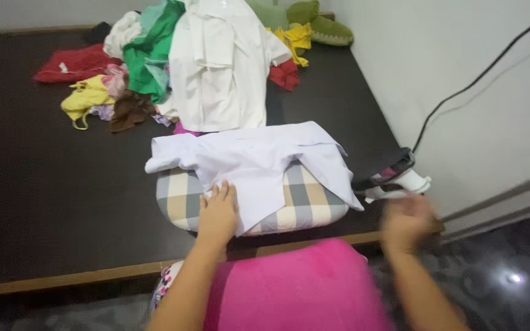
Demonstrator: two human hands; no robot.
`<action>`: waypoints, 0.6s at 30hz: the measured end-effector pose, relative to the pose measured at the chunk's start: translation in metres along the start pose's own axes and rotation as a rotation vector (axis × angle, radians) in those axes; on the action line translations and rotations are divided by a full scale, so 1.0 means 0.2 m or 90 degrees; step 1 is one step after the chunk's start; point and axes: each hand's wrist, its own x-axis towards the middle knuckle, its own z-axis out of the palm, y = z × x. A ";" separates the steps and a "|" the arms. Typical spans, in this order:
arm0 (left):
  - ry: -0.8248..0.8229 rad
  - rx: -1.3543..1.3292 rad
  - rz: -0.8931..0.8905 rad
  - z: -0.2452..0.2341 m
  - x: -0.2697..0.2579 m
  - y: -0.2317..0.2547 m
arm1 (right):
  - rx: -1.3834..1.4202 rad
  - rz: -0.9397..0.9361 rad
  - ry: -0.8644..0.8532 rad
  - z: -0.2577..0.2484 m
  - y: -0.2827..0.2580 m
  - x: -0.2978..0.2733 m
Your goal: The person irons a white shirt on a small ironing board placed on a dark table. They smooth the fabric, button the collar, and press various sections including the sleeves and body. The person repeatedly adjusts the shirt's position and uses the iron to remove wrinkles.
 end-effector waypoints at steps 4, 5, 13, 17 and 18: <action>0.060 -0.373 -0.216 -0.12 -0.04 -0.13 | 0.050 0.171 -0.005 -0.15 0.52 0.21; 0.139 -0.384 -0.231 -0.15 -0.04 -0.13 | 0.188 0.272 -0.090 -0.14 0.57 0.27; 0.055 -0.306 -0.404 -0.29 0.11 -0.12 | 0.400 0.449 -0.295 0.12 0.56 0.40; 0.070 -0.336 -0.376 -0.28 0.13 -0.22 | 0.303 0.430 -0.283 0.18 0.41 0.49; 0.066 -0.354 -0.373 -0.27 0.13 -0.24 | 0.207 0.350 -0.303 0.17 0.34 0.53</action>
